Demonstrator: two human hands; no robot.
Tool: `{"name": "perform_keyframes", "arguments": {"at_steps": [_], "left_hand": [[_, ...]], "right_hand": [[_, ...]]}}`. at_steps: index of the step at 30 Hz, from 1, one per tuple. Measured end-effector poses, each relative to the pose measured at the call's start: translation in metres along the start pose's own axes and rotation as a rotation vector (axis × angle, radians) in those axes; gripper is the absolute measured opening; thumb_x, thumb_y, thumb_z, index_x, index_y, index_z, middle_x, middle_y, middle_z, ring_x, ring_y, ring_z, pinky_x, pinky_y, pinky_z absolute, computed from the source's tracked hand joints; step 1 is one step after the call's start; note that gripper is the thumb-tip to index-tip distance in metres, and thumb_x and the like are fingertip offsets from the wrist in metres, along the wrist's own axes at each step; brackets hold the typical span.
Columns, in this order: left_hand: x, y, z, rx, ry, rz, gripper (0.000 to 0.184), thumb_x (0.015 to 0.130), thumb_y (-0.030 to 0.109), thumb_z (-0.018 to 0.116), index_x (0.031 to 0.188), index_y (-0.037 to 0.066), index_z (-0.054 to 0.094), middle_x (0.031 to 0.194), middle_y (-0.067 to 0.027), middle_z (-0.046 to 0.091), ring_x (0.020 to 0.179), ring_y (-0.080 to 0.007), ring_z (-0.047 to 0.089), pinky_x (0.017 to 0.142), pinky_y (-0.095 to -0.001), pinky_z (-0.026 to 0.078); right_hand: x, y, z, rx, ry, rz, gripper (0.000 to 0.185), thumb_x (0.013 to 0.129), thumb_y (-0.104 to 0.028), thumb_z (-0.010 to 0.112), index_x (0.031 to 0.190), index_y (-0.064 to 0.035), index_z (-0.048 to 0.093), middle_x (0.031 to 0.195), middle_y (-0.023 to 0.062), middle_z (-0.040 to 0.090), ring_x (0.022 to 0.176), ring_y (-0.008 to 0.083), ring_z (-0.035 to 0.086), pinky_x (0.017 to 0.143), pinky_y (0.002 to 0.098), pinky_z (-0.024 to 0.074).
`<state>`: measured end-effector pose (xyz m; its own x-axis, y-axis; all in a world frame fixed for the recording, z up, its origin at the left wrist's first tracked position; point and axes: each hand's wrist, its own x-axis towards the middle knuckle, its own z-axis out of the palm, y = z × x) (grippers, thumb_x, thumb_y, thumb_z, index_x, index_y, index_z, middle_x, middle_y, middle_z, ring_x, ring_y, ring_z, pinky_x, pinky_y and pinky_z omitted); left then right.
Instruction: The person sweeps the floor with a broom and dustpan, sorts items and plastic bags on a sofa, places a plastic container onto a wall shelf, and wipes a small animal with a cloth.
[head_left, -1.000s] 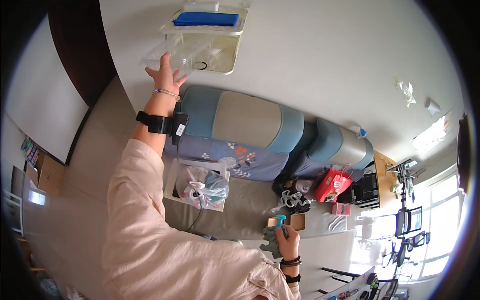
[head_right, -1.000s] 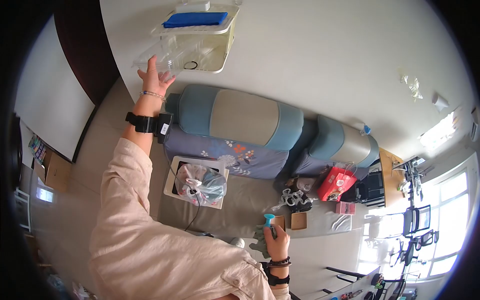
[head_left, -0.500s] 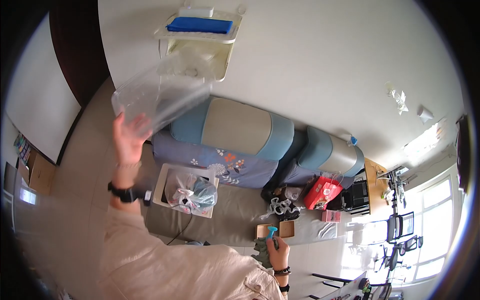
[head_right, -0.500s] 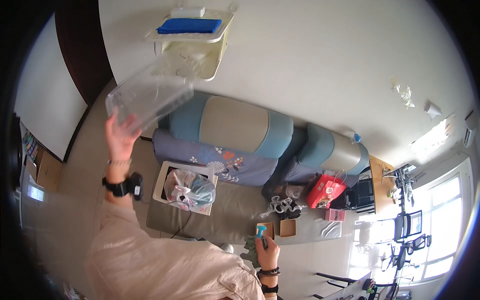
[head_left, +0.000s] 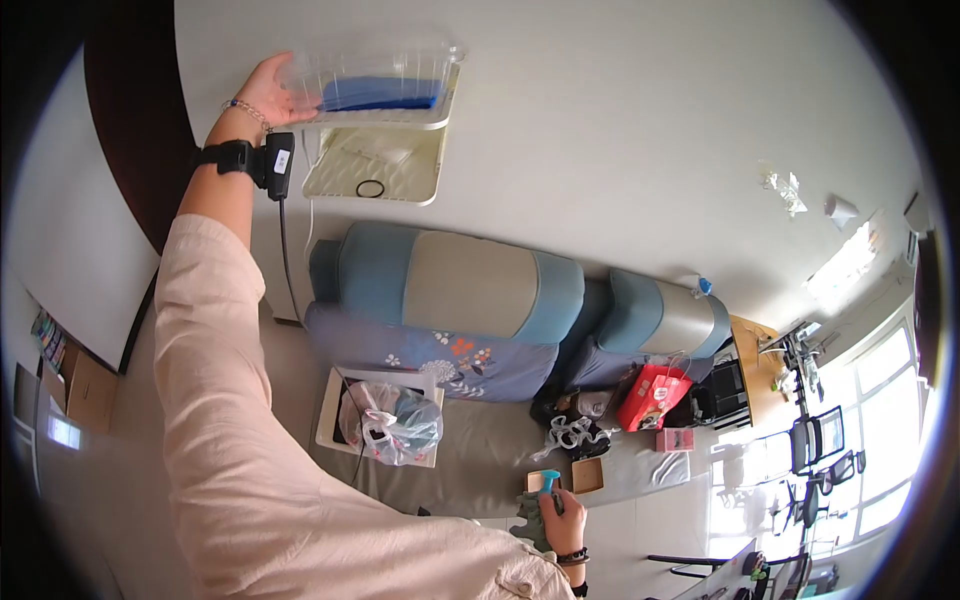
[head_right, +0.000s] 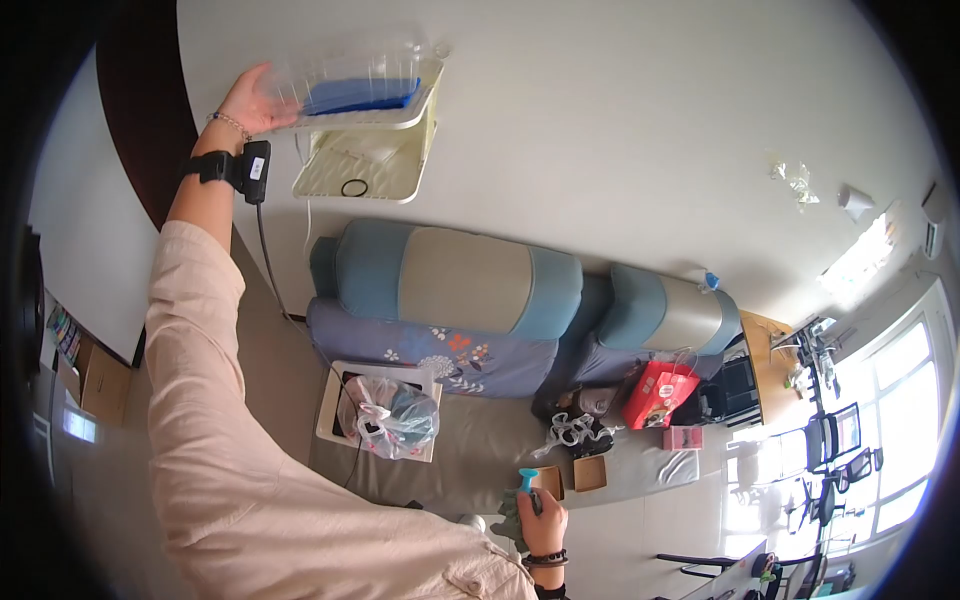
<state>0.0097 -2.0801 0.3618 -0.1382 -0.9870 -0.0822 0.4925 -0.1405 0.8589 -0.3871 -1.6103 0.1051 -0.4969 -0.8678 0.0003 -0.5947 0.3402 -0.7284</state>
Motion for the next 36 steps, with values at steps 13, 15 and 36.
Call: {"name": "perform_keyframes", "arguments": {"at_steps": [13, 15, 36], "left_hand": [[0.032, -0.02, 0.015, 0.238, 0.369, 0.692, 0.088, 0.062, 0.054, 0.06, 0.123, 0.0, 0.026, 0.123, -0.0222, 0.031, 0.107, -0.0321, 0.038, 0.09, -0.0391, 0.03], [0.021, -0.04, 0.037, 0.613, 0.54, 0.949, 0.089, 0.062, 0.054, 0.061, 0.122, -0.003, 0.027, 0.122, -0.0209, 0.033, 0.107, -0.0298, 0.039, 0.09, -0.0331, 0.031], [-0.222, -0.307, 0.074, 0.773, -0.971, 0.298, 0.033, 0.076, 0.014, 0.058, 0.108, 0.007, 0.051, 0.08, -0.0088, 0.059, 0.062, -0.0145, 0.056, 0.057, -0.0244, 0.045]], "right_hand": [[-0.007, 0.012, -0.001, -0.041, 0.024, 0.108, 0.023, 0.071, -0.026, 0.057, 0.076, -0.0031, 0.059, 0.06, 0.0134, 0.056, 0.057, 0.029, 0.056, 0.053, 0.0341, 0.0423], [-0.004, 0.01, 0.001, -0.027, 0.025, 0.101, 0.023, 0.071, -0.026, 0.057, 0.076, -0.0031, 0.059, 0.06, 0.0134, 0.056, 0.057, 0.0289, 0.056, 0.053, 0.034, 0.0423], [0.069, -0.082, 0.042, 0.319, -0.443, -0.363, 0.021, 0.072, -0.015, 0.06, 0.086, 0.0005, 0.057, 0.06, 0.0131, 0.055, 0.052, 0.0139, 0.052, 0.051, 0.0268, 0.0414]]}}
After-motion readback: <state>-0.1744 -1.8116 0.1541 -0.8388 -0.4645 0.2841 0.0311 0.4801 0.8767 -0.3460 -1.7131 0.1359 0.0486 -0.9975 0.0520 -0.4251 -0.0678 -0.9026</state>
